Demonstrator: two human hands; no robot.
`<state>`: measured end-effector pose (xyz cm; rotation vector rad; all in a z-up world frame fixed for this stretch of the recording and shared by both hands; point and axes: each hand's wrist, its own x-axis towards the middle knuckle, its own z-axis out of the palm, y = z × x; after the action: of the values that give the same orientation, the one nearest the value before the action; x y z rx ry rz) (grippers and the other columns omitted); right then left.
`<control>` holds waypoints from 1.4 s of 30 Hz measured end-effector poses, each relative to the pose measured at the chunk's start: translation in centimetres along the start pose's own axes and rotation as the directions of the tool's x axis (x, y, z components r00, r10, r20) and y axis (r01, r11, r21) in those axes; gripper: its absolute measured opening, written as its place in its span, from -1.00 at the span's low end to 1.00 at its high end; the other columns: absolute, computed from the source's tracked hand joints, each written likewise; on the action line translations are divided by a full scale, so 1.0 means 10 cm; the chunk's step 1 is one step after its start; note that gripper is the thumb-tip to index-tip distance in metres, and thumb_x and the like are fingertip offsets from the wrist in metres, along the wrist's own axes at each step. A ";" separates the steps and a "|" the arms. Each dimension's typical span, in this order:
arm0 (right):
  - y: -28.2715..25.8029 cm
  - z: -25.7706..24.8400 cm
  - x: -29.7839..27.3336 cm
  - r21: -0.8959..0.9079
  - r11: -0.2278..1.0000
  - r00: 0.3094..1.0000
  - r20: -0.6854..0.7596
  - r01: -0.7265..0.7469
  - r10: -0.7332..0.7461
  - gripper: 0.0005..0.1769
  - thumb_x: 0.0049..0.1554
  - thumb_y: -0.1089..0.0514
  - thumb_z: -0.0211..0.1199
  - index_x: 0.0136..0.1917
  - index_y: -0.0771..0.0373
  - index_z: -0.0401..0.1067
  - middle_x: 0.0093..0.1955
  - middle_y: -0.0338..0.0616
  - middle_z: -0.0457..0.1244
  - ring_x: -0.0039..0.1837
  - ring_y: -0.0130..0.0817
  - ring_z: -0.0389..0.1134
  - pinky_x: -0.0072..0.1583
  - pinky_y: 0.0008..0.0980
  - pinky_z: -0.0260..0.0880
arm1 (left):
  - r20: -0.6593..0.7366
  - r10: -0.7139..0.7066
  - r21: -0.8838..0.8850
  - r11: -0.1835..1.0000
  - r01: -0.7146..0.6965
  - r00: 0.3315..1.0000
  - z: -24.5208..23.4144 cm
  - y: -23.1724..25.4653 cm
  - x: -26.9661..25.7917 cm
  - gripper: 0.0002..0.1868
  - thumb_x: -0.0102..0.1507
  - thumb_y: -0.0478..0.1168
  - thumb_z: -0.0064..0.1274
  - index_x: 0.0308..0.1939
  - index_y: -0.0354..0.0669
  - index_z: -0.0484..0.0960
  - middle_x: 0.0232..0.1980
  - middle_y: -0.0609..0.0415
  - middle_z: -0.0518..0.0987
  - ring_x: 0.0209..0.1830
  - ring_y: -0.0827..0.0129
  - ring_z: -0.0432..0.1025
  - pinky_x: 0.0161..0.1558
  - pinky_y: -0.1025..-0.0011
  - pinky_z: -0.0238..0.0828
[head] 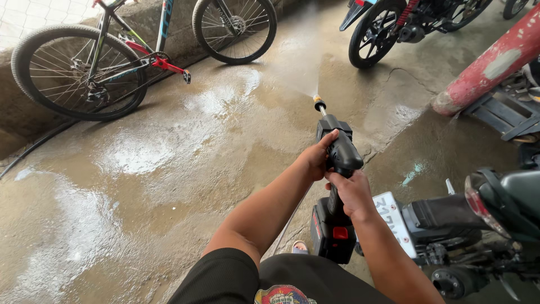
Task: The person holds a cordless pressure washer with both hands and sprays water across a concrete floor, moving between parked motorcycles and bicycles.
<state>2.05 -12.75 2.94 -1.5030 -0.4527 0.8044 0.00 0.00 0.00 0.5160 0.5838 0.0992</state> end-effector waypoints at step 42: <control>-0.27 -0.58 0.68 0.061 0.997 0.995 -0.086 -0.037 0.042 -0.75 -0.19 0.38 0.14 -0.17 0.40 0.29 -0.35 -0.13 0.21 -0.43 -0.43 0.19 -0.41 -0.50 0.17 | -0.013 -0.070 0.069 0.995 0.071 0.997 0.45 0.06 1.00 -0.24 -0.10 0.24 0.05 -0.04 -0.27 0.36 -0.12 -0.15 0.40 -0.11 0.13 0.32 -0.05 0.23 0.25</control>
<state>11.23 -11.69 3.81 -1.4893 -0.3322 0.7737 10.84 0.89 -1.48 0.5623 0.6171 0.0148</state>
